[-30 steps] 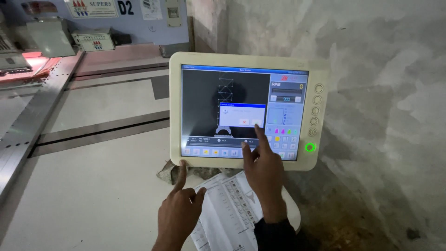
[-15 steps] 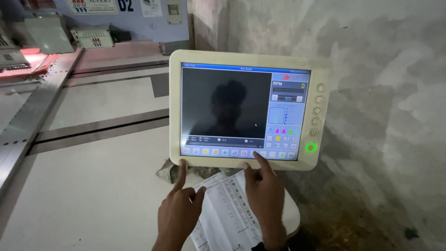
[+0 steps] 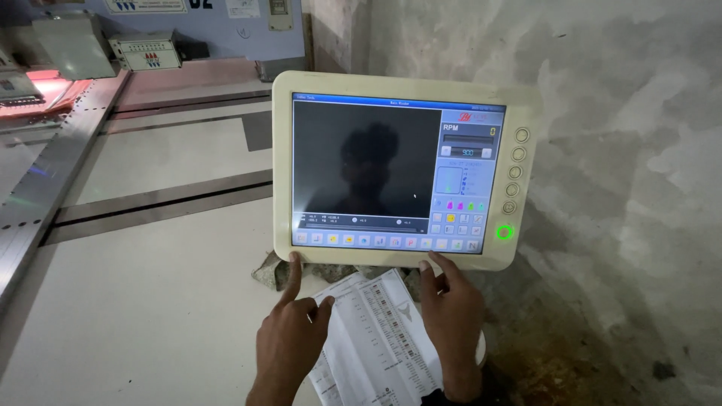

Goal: Setting up an industrial embroidery machine by interacting with the control panel and loading thread spools onto the machine's rack.

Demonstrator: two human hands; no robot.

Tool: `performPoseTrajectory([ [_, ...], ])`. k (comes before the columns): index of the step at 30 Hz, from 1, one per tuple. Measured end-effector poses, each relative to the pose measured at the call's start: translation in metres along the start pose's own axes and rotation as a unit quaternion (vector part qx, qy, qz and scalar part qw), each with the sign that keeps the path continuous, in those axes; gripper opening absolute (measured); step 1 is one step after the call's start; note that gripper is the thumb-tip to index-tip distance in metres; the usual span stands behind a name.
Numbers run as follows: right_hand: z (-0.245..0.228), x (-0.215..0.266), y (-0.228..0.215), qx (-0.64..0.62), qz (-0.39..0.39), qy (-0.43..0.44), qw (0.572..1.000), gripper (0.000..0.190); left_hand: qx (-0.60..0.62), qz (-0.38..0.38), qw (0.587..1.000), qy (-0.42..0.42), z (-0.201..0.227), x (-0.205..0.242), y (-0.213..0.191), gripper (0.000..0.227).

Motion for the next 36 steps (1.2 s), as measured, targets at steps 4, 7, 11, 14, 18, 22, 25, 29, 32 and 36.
performPoseTrajectory([
  [4, -0.001, 0.002, 0.006, 0.012, 0.007, -0.069, 0.998, 0.036, 0.011, 0.009, 1.000, 0.004, 0.000, 0.001, -0.002, 0.052],
  [7, -0.012, 0.006, 0.011, -0.013, -0.001, -0.121, 0.993, 0.028, 0.009, 0.007, 1.000, 0.006, 0.001, 0.000, -0.002, 0.051],
  [11, -0.016, 0.012, 0.017, 0.000, -0.046, -0.007, 0.999, 0.036, 0.016, 0.009, 1.000, 0.006, -0.001, 0.001, -0.001, 0.053],
  [14, -0.020, 0.014, 0.019, 0.010, -0.056, -0.009, 0.998, 0.036, 0.016, 0.025, 0.999, 0.017, -0.004, -0.001, 0.001, 0.055],
  [18, -0.025, 0.016, 0.019, -0.024, -0.025, -0.083, 0.996, 0.035, 0.022, 0.050, 0.998, 0.035, -0.005, -0.002, 0.004, 0.058],
  [22, -0.040, 0.016, 0.016, -0.026, -0.012, -0.244, 0.969, 0.028, 0.014, -0.001, 1.000, 0.011, -0.001, 0.002, -0.005, 0.051],
  [25, -0.056, 0.015, 0.027, -0.055, -0.062, -0.322, 0.943, 0.032, 0.067, 0.046, 0.997, 0.006, -0.016, -0.005, -0.016, 0.044],
  [29, -0.076, 0.038, 0.039, -0.083, -0.134, -0.369, 0.916, 0.030, 0.099, 0.228, 0.968, -0.026, -0.064, 0.009, -0.034, 0.022],
  [32, -0.103, 0.033, 0.061, -0.101, -0.169, -0.407, 0.892, 0.031, 0.102, 0.352, 0.930, -0.037, -0.088, 0.020, -0.066, 0.024],
  [36, -0.135, 0.044, 0.088, -0.132, -0.250, -0.413, 0.866, 0.036, 0.103, 0.437, 0.890, -0.078, -0.115, 0.061, -0.095, 0.017],
])
Point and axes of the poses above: each hand's wrist, its own x-axis away from the middle knuckle, its own y-axis out of the palm, z = x × y, the point moved 3 cm from there along -x, towards the middle knuckle, and after that the axes turned 13 degrees about -x, right-handed, at the moved point
